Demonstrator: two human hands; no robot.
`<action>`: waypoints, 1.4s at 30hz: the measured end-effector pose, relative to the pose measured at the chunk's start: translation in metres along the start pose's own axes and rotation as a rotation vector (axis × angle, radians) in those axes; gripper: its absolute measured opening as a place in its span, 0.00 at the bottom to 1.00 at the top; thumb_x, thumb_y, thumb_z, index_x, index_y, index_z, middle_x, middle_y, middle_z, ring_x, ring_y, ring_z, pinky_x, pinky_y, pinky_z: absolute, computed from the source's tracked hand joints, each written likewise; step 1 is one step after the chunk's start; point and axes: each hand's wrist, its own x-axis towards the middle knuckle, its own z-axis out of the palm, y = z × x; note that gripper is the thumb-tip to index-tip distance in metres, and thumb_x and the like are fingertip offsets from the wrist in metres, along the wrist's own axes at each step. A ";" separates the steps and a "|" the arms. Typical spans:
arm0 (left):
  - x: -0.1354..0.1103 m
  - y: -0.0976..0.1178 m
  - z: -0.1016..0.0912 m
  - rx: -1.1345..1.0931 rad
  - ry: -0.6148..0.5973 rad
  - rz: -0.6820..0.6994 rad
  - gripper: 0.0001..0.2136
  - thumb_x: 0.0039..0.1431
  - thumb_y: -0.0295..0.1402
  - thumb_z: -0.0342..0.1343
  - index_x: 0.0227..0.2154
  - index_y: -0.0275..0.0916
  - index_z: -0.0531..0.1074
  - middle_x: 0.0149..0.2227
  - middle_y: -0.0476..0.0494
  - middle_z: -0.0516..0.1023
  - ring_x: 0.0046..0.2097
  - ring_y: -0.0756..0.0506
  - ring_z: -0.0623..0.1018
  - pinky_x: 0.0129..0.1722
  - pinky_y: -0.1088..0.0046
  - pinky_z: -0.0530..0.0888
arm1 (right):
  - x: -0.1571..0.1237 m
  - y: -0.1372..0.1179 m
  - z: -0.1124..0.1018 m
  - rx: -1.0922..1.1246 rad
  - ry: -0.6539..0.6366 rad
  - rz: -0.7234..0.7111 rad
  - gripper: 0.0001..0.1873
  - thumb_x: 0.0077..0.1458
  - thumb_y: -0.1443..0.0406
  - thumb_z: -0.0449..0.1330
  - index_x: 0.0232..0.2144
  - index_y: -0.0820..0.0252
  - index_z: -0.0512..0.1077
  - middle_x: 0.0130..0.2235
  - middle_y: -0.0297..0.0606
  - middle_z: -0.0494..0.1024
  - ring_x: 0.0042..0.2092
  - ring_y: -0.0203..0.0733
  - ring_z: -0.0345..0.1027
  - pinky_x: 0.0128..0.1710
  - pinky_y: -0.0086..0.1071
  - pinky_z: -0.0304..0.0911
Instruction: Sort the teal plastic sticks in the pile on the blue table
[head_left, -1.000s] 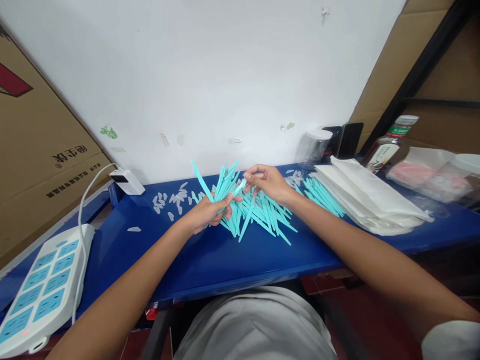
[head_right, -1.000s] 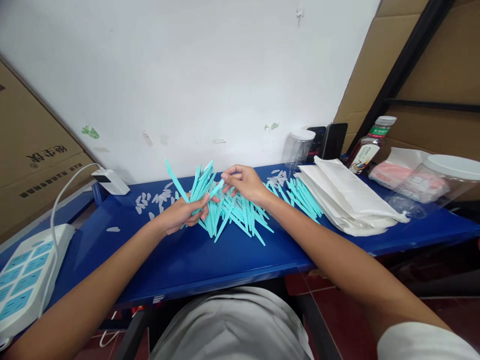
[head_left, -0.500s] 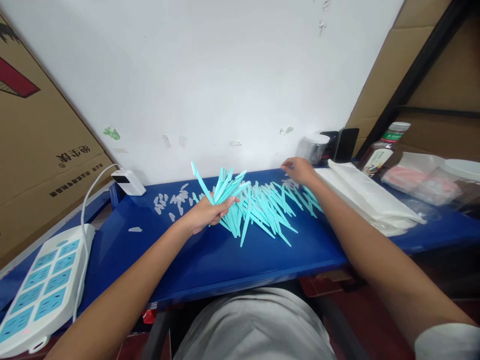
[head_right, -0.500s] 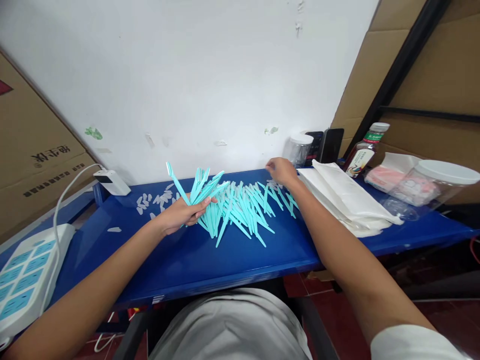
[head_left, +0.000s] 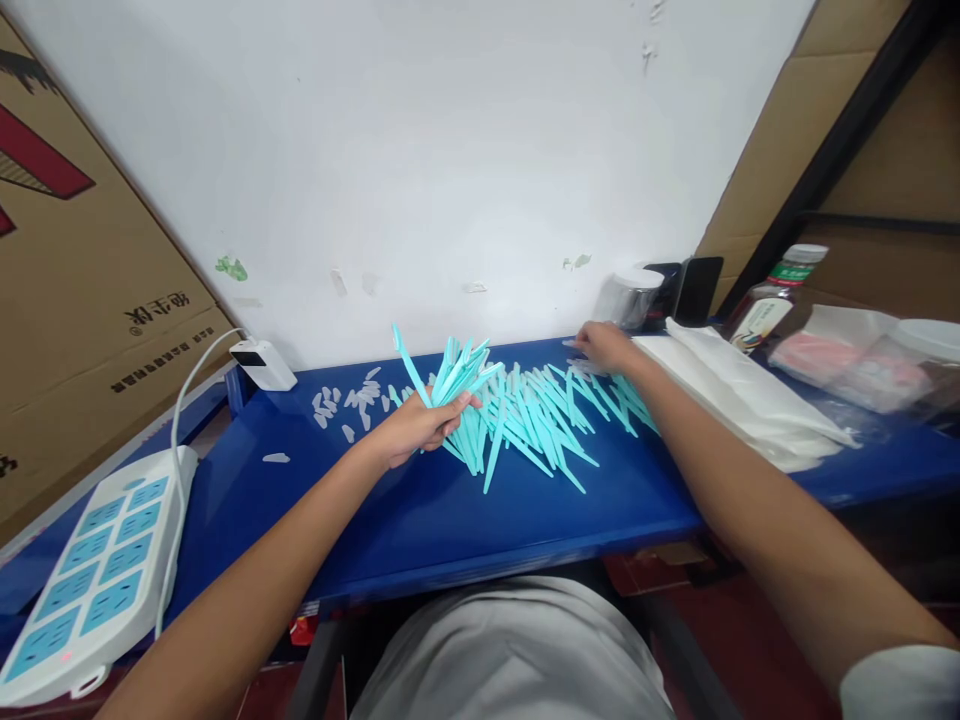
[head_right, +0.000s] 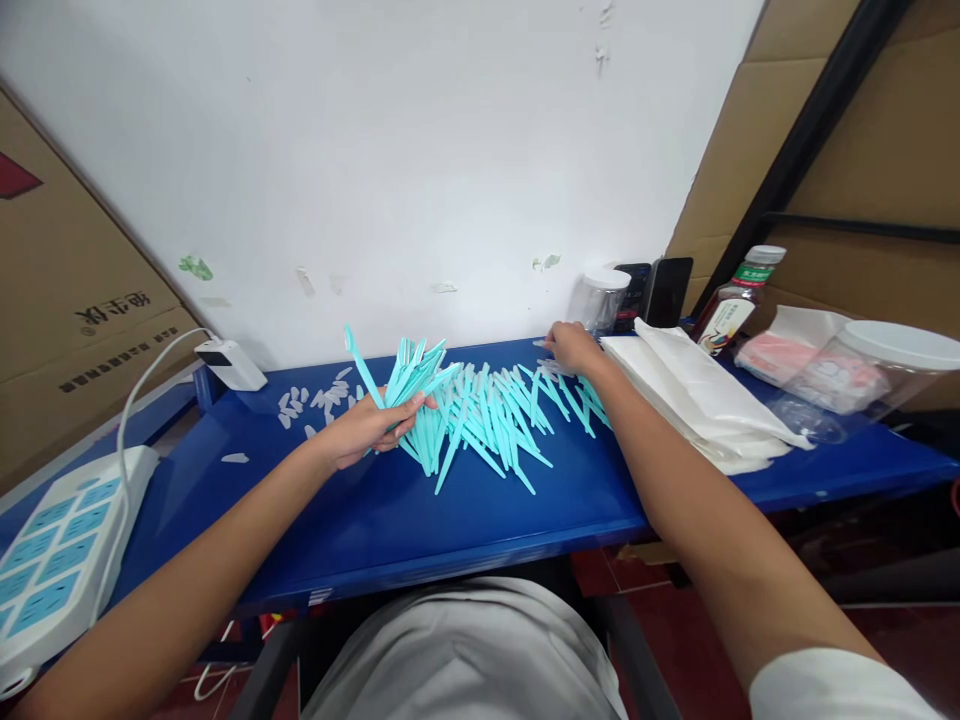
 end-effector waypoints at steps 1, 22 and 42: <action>0.000 -0.001 0.000 -0.001 0.003 -0.002 0.26 0.64 0.56 0.60 0.49 0.37 0.77 0.24 0.55 0.60 0.21 0.55 0.53 0.20 0.76 0.53 | -0.003 -0.008 -0.004 0.047 0.015 -0.016 0.09 0.65 0.65 0.62 0.42 0.64 0.80 0.43 0.50 0.85 0.46 0.46 0.76 0.48 0.34 0.66; 0.003 -0.002 0.001 -0.017 0.029 -0.016 0.25 0.63 0.56 0.61 0.47 0.37 0.76 0.23 0.56 0.60 0.21 0.55 0.54 0.19 0.77 0.52 | -0.062 -0.111 -0.018 0.966 -0.259 -0.356 0.22 0.51 0.50 0.74 0.41 0.59 0.84 0.33 0.40 0.83 0.29 0.37 0.73 0.22 0.28 0.62; 0.002 0.001 0.003 -0.002 0.064 0.002 0.27 0.64 0.59 0.58 0.47 0.37 0.78 0.25 0.51 0.69 0.20 0.55 0.54 0.20 0.75 0.53 | -0.049 -0.089 -0.033 1.112 -0.177 -0.203 0.22 0.45 0.54 0.78 0.39 0.61 0.85 0.31 0.39 0.83 0.26 0.34 0.66 0.20 0.28 0.59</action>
